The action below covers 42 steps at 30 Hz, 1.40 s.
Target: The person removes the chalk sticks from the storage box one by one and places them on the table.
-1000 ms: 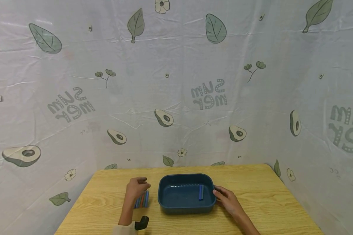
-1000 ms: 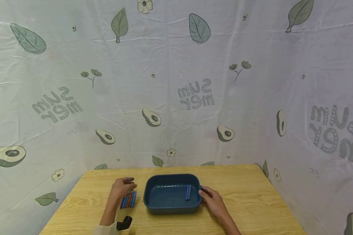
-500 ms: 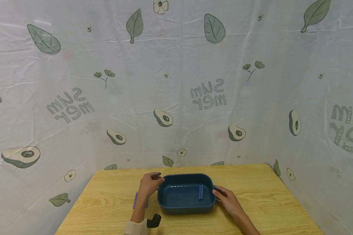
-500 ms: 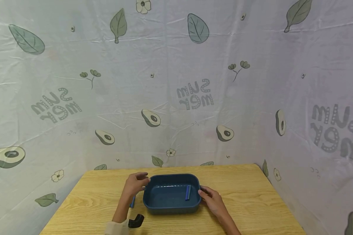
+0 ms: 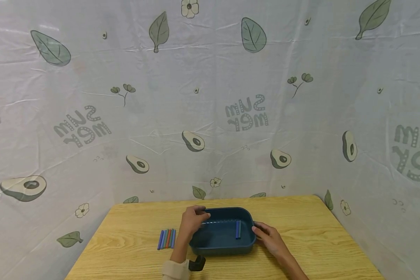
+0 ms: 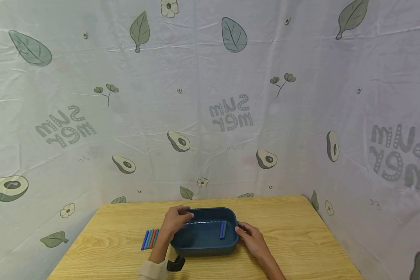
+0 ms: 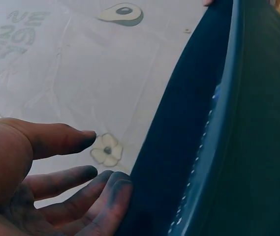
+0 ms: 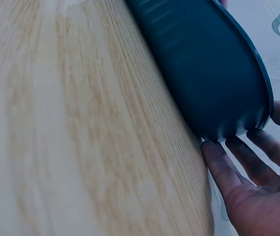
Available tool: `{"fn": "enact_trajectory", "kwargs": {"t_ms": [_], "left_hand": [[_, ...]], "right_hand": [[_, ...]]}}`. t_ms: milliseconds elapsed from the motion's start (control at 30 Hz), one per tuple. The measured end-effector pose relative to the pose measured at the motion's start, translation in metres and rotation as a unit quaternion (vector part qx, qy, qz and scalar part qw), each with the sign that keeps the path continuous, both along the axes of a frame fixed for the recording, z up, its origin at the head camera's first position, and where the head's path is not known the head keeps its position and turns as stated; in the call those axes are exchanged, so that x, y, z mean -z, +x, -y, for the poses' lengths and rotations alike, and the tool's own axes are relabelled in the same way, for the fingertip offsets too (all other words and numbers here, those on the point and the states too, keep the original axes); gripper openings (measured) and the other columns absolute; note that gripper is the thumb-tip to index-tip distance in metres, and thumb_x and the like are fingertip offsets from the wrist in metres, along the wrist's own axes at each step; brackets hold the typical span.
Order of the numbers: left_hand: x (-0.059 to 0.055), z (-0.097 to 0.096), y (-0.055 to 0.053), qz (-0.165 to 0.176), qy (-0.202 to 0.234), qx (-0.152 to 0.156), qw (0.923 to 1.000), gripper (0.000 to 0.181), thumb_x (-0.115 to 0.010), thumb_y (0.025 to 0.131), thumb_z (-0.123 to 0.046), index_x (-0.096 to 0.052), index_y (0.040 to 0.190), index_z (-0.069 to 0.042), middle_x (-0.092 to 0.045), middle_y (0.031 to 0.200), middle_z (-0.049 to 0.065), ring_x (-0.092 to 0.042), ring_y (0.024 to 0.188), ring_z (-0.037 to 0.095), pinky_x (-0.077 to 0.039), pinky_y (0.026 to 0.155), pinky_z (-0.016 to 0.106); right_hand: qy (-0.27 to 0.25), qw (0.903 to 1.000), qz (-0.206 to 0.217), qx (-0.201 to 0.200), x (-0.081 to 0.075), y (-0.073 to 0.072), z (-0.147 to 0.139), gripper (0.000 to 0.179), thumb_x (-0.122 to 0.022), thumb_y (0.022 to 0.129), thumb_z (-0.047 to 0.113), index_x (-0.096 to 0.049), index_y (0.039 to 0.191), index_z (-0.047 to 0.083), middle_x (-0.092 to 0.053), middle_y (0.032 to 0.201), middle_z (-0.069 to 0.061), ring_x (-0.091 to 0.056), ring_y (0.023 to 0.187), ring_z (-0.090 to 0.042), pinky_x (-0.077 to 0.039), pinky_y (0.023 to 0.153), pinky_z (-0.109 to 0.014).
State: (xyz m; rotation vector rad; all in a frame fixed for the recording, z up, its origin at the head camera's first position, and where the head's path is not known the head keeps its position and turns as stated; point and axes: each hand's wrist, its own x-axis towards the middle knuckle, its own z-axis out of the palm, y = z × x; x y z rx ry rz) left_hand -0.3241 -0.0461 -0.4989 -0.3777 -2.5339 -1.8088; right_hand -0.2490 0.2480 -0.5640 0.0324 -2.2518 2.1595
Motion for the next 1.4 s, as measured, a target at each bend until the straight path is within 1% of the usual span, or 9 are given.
{"fn": "enact_trajectory", "kwargs": {"t_ms": [133,300,433,567,667,900,1067,1200,1400], "left_hand": [[0.003,-0.010,-0.001,-0.002,-0.005,0.008,1.0000,0.045,-0.076,0.085,-0.014,-0.065,0.123,0.007,-0.070,0.096,0.015,-0.071,0.083,0.032,-0.060,0.065,0.039],[0.007,-0.022,-0.001,0.004,-0.009,0.014,0.9999,0.046,-0.077,0.085,-0.015,-0.065,0.124,0.006,-0.069,0.095,0.012,-0.070,0.079,0.024,-0.059,0.065,0.037],[0.010,-0.032,0.001,0.012,0.002,0.017,0.9998,0.046,-0.078,0.084,-0.012,-0.065,0.124,0.006,-0.069,0.093,0.012,-0.071,0.080,0.027,-0.060,0.065,0.038],[0.013,-0.043,0.001,0.015,0.004,0.016,0.9998,0.046,-0.079,0.082,-0.011,-0.065,0.122,0.007,-0.072,0.093,0.012,-0.072,0.079,0.030,-0.060,0.064,0.037],[0.016,-0.050,0.001,0.015,0.000,0.017,0.9997,0.046,-0.080,0.081,-0.010,-0.065,0.121,0.007,-0.073,0.094,0.012,-0.072,0.077,0.026,-0.060,0.063,0.036],[0.021,-0.063,0.000,0.015,-0.008,0.020,0.9997,0.040,-0.078,0.083,-0.010,-0.067,0.119,0.006,-0.072,0.090,0.009,-0.071,0.077,0.027,-0.059,0.062,0.036],[0.022,-0.070,0.000,0.009,-0.020,0.020,0.9996,0.038,-0.079,0.082,-0.010,-0.069,0.116,0.004,-0.072,0.086,0.007,-0.071,0.072,0.021,-0.058,0.058,0.033],[0.024,-0.076,0.000,0.007,-0.023,0.020,0.9995,0.036,-0.080,0.080,-0.008,-0.071,0.113,0.004,-0.072,0.083,0.005,-0.071,0.067,0.023,-0.057,0.055,0.032],[0.029,-0.085,-0.001,0.026,-0.024,0.020,0.9992,0.036,-0.083,0.077,-0.006,-0.071,0.110,0.003,-0.073,0.083,0.005,-0.071,0.065,0.021,-0.058,0.053,0.031]], "right_hand": [[0.001,1.0000,-0.001,0.000,0.000,0.000,0.000,0.057,-0.058,0.101,0.028,-0.045,0.144,-0.008,-0.048,0.143,-0.032,-0.059,0.123,-0.038,-0.057,0.090,-0.037],[0.000,1.0000,-0.002,0.004,0.000,0.000,0.000,0.056,-0.058,0.101,0.027,-0.046,0.143,-0.008,-0.049,0.143,-0.031,-0.058,0.125,-0.038,-0.058,0.090,-0.037],[-0.002,1.0000,-0.007,0.004,0.000,0.000,0.000,0.056,-0.058,0.101,0.026,-0.046,0.142,-0.010,-0.049,0.142,-0.033,-0.059,0.123,-0.039,-0.058,0.088,-0.037],[-0.005,1.0000,-0.002,0.005,0.001,-0.001,0.001,0.056,-0.058,0.101,0.027,-0.047,0.142,-0.009,-0.048,0.142,-0.032,-0.058,0.124,-0.039,-0.058,0.089,-0.038],[0.000,0.9999,0.004,0.010,0.000,-0.001,0.001,0.056,-0.058,0.101,0.027,-0.047,0.143,-0.008,-0.048,0.143,-0.032,-0.056,0.126,-0.039,-0.057,0.090,-0.039],[0.005,1.0000,0.004,0.003,-0.002,-0.001,0.000,0.056,-0.056,0.102,0.027,-0.045,0.143,-0.010,-0.046,0.143,-0.034,-0.059,0.123,-0.040,-0.058,0.089,-0.039],[0.000,1.0000,0.005,0.001,-0.003,-0.001,0.000,0.056,-0.055,0.103,0.025,-0.043,0.144,-0.011,-0.044,0.144,-0.034,-0.058,0.123,-0.041,-0.057,0.090,-0.040],[0.000,1.0000,0.005,0.005,-0.003,-0.001,0.001,0.056,-0.054,0.104,0.025,-0.042,0.144,-0.011,-0.044,0.145,-0.034,-0.058,0.123,-0.041,-0.057,0.090,-0.042],[0.002,0.9999,0.010,0.014,-0.003,-0.001,0.002,0.054,-0.055,0.103,0.024,-0.044,0.143,-0.011,-0.046,0.144,-0.033,-0.060,0.122,-0.039,-0.058,0.089,-0.041]]}}
